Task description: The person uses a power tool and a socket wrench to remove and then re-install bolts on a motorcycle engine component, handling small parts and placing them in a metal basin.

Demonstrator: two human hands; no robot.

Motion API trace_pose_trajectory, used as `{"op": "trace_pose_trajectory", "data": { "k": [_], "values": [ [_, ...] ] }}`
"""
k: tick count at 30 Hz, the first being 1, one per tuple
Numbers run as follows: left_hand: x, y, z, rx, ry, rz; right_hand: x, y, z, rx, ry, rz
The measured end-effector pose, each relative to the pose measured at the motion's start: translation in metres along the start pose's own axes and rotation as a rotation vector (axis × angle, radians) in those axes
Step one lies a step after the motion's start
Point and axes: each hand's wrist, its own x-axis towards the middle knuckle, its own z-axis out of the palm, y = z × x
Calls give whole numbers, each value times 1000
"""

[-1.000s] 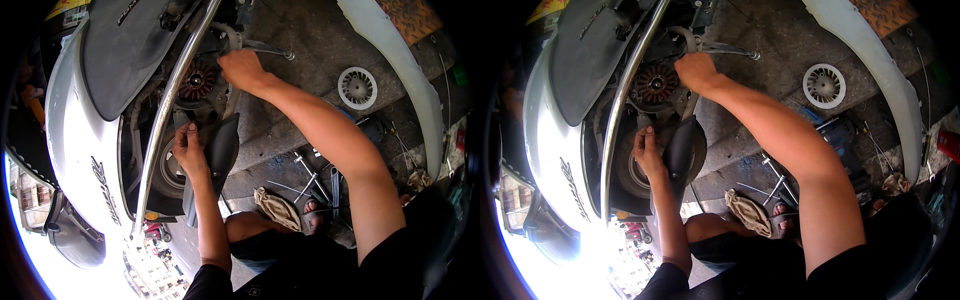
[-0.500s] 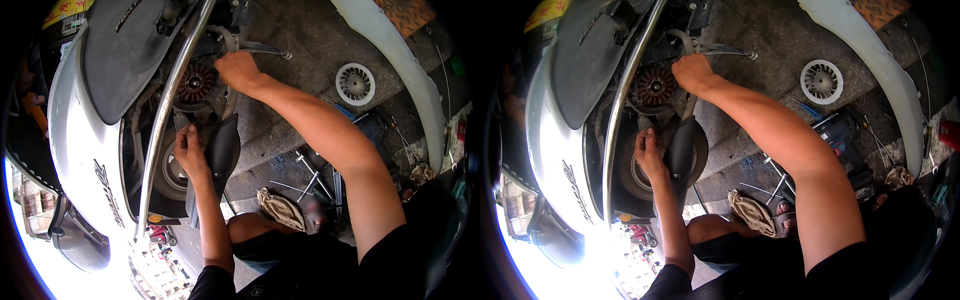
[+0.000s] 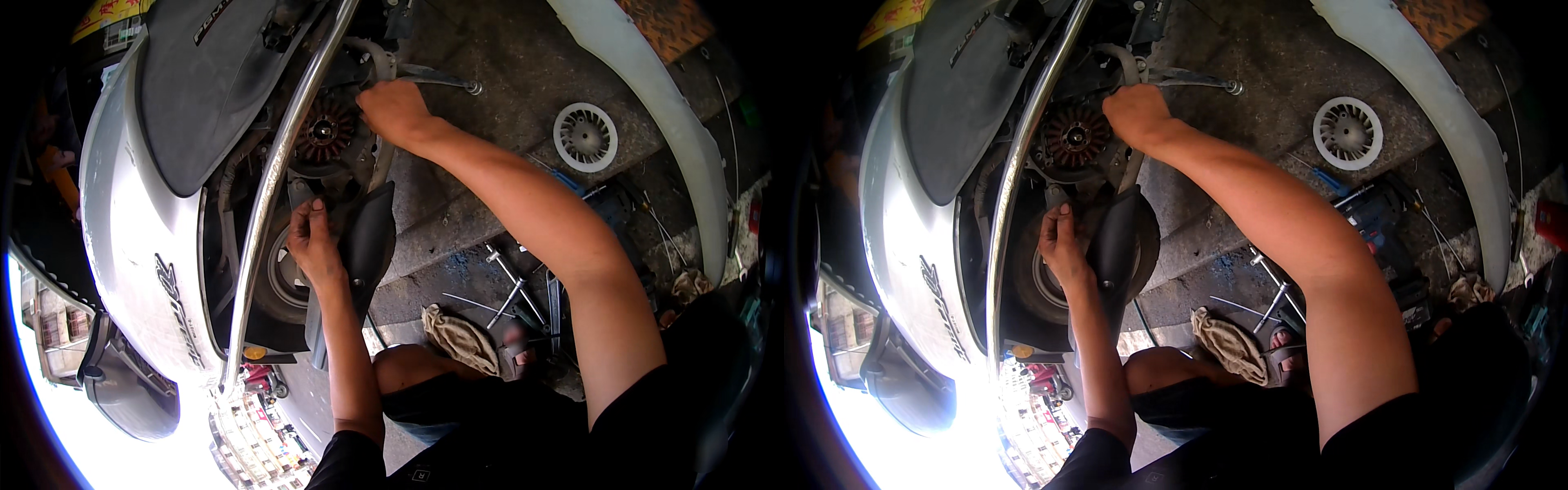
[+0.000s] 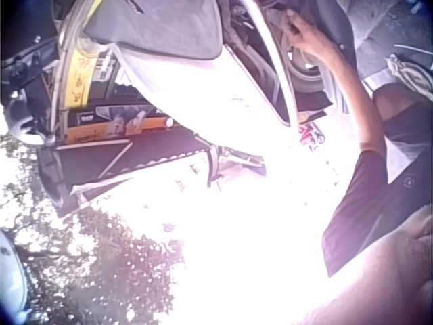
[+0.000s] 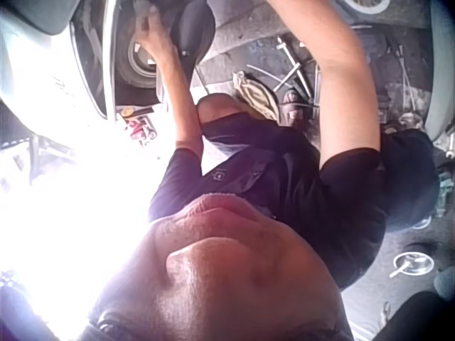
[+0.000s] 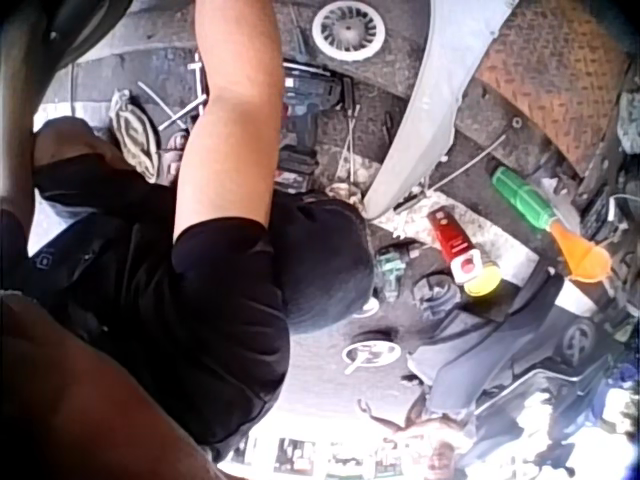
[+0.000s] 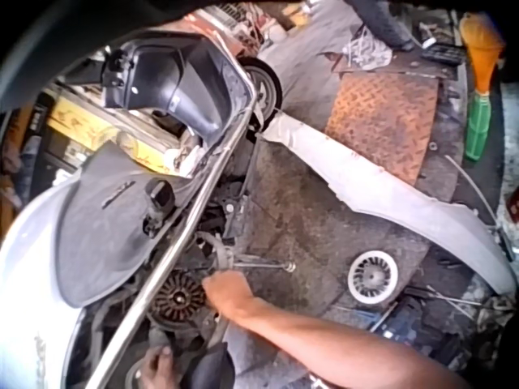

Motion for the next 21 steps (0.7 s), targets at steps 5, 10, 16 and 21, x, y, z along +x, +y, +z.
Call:
{"op": "trace_pose_trajectory", "data": {
  "k": [5, 10, 16, 21],
  "values": [
    [1, -4, -2, -47, 0, -17, -4, 2, 5, -21, 39, -73],
    [0, 1, -1, -58, -5, -8, -7, 4, 5, -18, 56, -136],
    [3, -6, -2, -101, -13, -6, -9, 7, 4, 14, 114, -171],
    [3, -6, -3, -94, -26, -6, -6, 1, -1, 42, 10, -33]
  ]
}}
